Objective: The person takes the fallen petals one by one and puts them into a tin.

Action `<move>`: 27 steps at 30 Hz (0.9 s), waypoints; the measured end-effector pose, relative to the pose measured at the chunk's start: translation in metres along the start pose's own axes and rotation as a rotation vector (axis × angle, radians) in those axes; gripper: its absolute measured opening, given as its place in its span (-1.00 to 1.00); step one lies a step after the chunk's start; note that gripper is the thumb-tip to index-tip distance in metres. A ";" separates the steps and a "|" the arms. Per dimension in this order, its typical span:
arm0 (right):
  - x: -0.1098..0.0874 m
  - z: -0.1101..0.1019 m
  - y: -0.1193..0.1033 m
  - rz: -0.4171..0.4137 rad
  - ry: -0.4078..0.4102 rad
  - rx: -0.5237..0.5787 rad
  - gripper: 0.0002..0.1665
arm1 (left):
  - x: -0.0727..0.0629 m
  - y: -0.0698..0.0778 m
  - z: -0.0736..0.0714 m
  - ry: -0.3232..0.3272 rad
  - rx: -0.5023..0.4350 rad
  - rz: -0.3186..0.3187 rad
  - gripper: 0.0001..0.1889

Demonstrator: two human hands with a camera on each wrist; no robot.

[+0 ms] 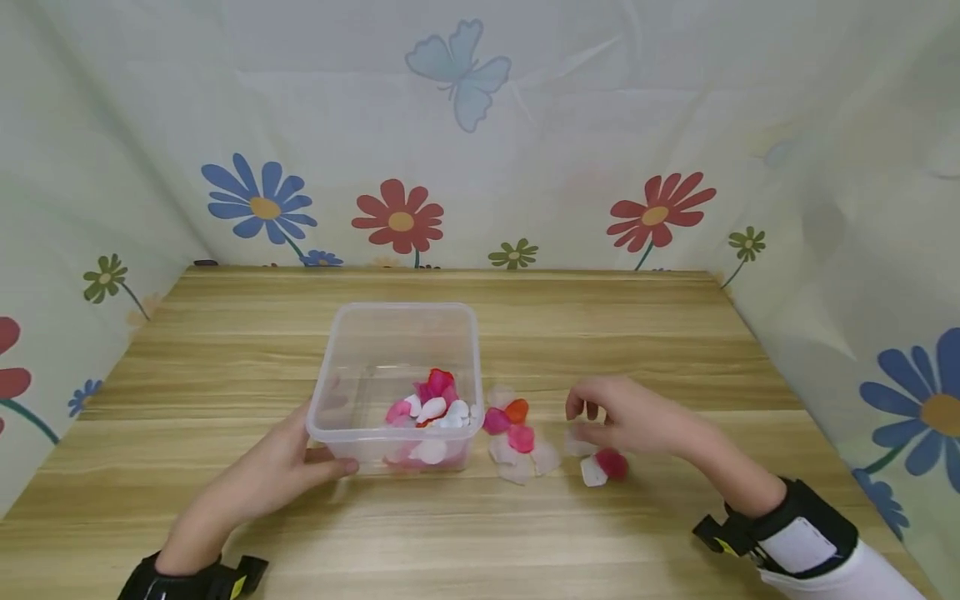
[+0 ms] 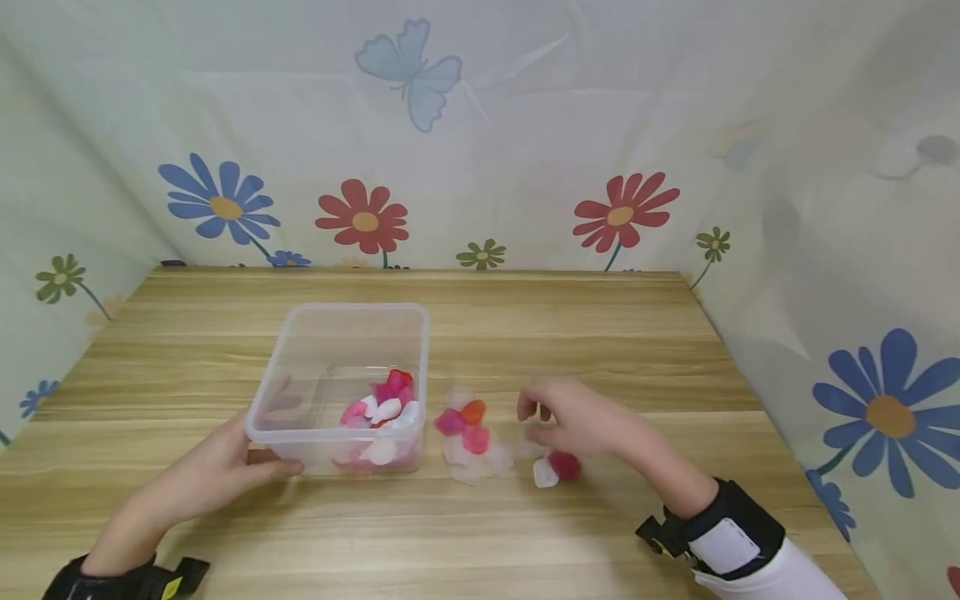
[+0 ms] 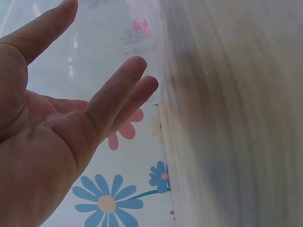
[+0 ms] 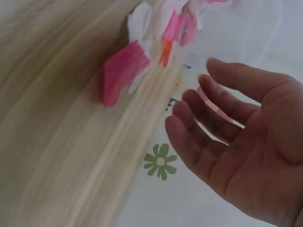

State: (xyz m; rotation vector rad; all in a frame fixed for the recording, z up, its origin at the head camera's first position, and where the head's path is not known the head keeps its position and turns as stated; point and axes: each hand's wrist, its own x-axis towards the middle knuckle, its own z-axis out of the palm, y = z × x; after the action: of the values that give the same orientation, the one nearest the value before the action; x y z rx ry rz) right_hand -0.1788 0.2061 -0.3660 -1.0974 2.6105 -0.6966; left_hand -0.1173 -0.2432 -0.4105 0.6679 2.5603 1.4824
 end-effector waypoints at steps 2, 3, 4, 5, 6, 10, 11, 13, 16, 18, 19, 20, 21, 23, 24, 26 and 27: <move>-0.007 -0.001 0.003 0.023 -0.049 -0.005 -0.81 | 0.000 0.000 0.001 -0.003 -0.012 -0.002 0.06; -0.010 -0.001 0.005 0.035 -0.069 -0.002 -0.79 | 0.001 0.000 0.001 -0.003 -0.011 -0.006 0.05; -0.012 -0.001 0.006 0.043 -0.084 -0.001 -0.77 | 0.001 0.000 0.001 -0.001 -0.006 -0.011 0.05; -0.014 0.000 0.007 0.040 -0.093 -0.004 -0.75 | 0.001 0.001 0.001 0.000 -0.002 -0.014 0.06; -0.016 0.000 0.008 0.040 -0.100 -0.005 -0.72 | 0.001 0.001 0.001 0.002 0.003 -0.017 0.06; -0.020 0.003 0.008 0.055 -0.121 -0.010 -0.65 | 0.001 0.000 0.001 0.005 0.017 -0.019 0.07; -0.021 0.004 0.008 0.062 -0.127 -0.016 -0.63 | 0.001 0.000 0.001 0.004 0.015 -0.020 0.07; -0.023 0.006 0.010 0.075 -0.138 -0.024 -0.61 | 0.000 0.000 0.001 0.001 0.010 -0.023 0.07; -0.027 0.009 0.014 0.078 -0.146 -0.029 -0.57 | 0.000 -0.001 0.001 -0.003 0.008 -0.032 0.07; -0.028 0.012 0.016 0.075 -0.142 -0.026 -0.57 | 0.000 -0.001 0.001 -0.006 0.006 -0.035 0.07; -0.028 0.013 0.018 0.071 -0.137 -0.026 -0.57 | 0.000 -0.001 0.001 -0.007 0.005 -0.036 0.07; -0.029 0.014 0.019 0.063 -0.130 -0.028 -0.57 | 0.000 -0.001 0.001 -0.007 0.006 -0.037 0.07; -0.029 0.015 0.019 0.062 -0.125 -0.028 -0.58 | 0.001 -0.001 0.001 -0.006 0.006 -0.038 0.07; -0.029 0.016 0.020 0.063 -0.112 -0.028 -0.59 | 0.000 -0.001 0.001 -0.005 0.008 -0.039 0.07; -0.029 0.017 0.020 0.067 -0.108 -0.025 -0.59 | 0.000 0.000 0.001 -0.004 0.007 -0.041 0.07; -0.028 0.017 0.021 0.069 -0.101 -0.005 -0.61 | 0.000 0.000 0.001 -0.002 0.006 -0.041 0.08; -0.028 0.017 0.021 0.078 -0.099 0.008 -0.62 | 0.001 0.000 0.001 0.000 0.007 -0.036 0.08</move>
State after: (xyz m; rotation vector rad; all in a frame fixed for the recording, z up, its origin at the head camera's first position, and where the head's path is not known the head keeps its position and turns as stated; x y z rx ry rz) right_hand -0.1657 0.2335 -0.3906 -0.9954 2.5498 -0.6185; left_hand -0.1175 -0.2424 -0.4112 0.6190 2.5643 1.4629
